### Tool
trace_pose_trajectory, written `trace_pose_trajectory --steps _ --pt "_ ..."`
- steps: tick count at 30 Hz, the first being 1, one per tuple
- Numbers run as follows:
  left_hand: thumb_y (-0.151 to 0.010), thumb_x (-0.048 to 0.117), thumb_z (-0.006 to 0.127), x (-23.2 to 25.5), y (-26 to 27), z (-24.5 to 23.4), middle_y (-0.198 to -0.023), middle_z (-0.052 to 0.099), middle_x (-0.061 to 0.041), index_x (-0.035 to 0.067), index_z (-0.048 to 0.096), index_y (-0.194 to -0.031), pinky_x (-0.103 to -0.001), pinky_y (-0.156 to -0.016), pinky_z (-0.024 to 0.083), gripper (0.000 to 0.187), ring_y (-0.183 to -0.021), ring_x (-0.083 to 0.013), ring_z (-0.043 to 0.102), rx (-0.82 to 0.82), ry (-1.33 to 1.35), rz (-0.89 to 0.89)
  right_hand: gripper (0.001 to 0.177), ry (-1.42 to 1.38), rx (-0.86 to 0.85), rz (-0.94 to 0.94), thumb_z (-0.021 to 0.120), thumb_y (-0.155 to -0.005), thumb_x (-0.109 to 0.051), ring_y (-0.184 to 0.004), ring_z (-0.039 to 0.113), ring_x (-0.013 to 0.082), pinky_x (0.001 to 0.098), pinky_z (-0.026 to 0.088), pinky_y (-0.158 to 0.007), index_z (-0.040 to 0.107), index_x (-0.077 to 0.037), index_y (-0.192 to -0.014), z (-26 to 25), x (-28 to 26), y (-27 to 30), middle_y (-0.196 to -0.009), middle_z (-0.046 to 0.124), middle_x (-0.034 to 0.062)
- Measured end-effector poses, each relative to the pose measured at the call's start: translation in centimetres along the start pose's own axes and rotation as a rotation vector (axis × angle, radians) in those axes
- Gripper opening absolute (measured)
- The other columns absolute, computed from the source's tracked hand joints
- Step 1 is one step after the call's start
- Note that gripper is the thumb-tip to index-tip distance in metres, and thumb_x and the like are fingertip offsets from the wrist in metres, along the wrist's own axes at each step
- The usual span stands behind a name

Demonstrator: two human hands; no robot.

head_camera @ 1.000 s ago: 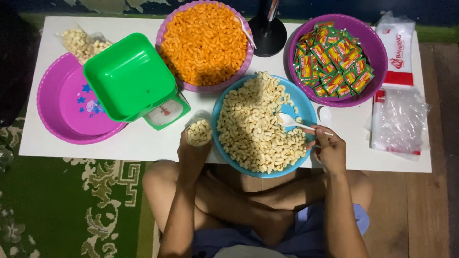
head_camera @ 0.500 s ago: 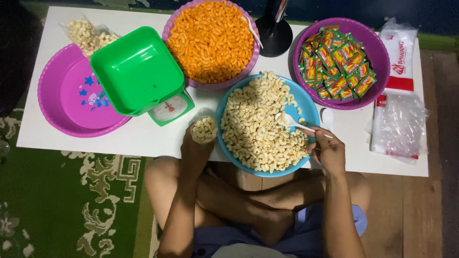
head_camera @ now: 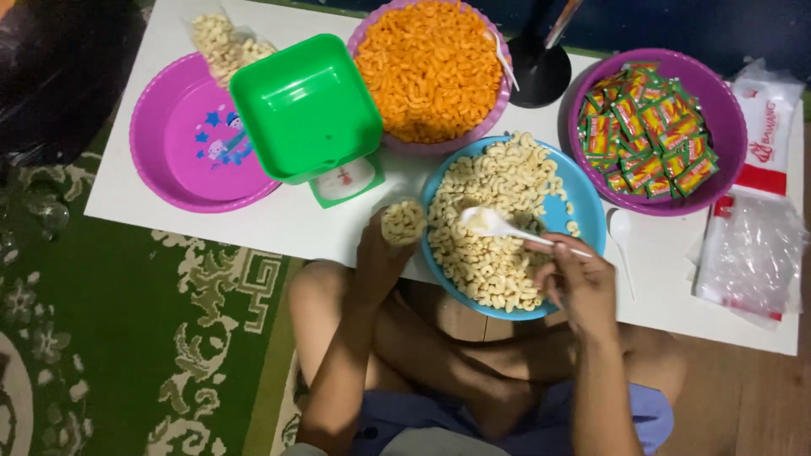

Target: Packing small white snacks from a bowl into plastic bags using a spoon and a scale.

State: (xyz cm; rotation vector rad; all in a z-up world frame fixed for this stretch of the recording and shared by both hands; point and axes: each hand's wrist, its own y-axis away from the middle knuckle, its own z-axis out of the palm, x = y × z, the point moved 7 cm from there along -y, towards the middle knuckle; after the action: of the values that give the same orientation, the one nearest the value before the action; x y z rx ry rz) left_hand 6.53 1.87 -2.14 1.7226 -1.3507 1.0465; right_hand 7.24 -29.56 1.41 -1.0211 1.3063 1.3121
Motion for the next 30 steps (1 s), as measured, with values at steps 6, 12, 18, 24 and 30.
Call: trace_pose_trajectory --steps 6,12,18,24,30 --pt "-0.087 0.035 0.083 -2.8 -0.1 0.5 -0.127 0.058 -0.021 0.009 0.04 -0.152 -0.061 -0.101 0.048 0.082 -0.125 -0.0469 0.056 -0.009 0.033 0.017 0.025 0.003 -0.194 -0.058 0.049 -0.104 -0.002 -0.023 0.041 0.0163 0.0221 0.025 -0.022 0.069 0.004 -0.117 9.0 -3.9 0.2 -0.065 0.07 0.0271" --pt "-0.084 0.034 0.084 -3.0 -0.1 0.6 -0.127 0.059 -0.02 0.011 0.039 -0.153 -0.061 -0.103 0.049 0.086 -0.126 -0.046 0.056 -0.026 -0.003 0.007 0.026 0.143 -0.271 -0.131 0.053 -0.1 0.003 -0.026 0.047 0.0157 0.0246 0.032 -0.024 0.072 0.001 -0.118 8.2 -3.6 -0.4 -0.067 0.072 0.0256" --pt "-0.088 0.024 0.08 -4.5 -0.3 0.6 -0.127 0.059 -0.022 0.007 0.041 -0.151 -0.063 -0.102 0.047 0.076 -0.121 -0.0445 0.058 -0.013 -0.011 -0.036 0.023 0.12 0.085 -0.15 0.049 -0.11 -0.006 -0.065 0.068 0.0205 0.0202 0.044 -0.037 0.066 -0.002 -0.125 -1.8 -3.4 -0.9 -0.101 0.071 0.0197" --pt "-0.088 0.025 0.081 -1.2 -0.2 -0.1 -0.111 0.063 -0.025 0.001 0.045 -0.141 -0.061 -0.093 0.053 0.069 -0.108 -0.0455 0.065 0.106 -0.128 -0.032 0.02 0.23 0.226 -0.172 0.05 -0.114 -0.008 -0.07 0.067 0.0265 0.0221 0.039 -0.038 0.064 0.0 -0.125 -10.5 0.5 -1.3 -0.11 0.068 0.0262" --pt "-0.081 0.03 0.081 0.5 -0.2 -1.1 -0.119 0.068 -0.017 0.013 0.051 -0.139 -0.061 -0.102 0.051 0.067 -0.114 -0.0437 0.066 0.038 -0.153 -0.222 0.02 0.423 0.257 0.009 0.055 -0.11 -0.011 -0.038 0.049 0.0167 0.0253 0.031 -0.031 0.075 -0.01 -0.112 -9.2 2.7 -1.3 -0.071 0.066 0.0186"
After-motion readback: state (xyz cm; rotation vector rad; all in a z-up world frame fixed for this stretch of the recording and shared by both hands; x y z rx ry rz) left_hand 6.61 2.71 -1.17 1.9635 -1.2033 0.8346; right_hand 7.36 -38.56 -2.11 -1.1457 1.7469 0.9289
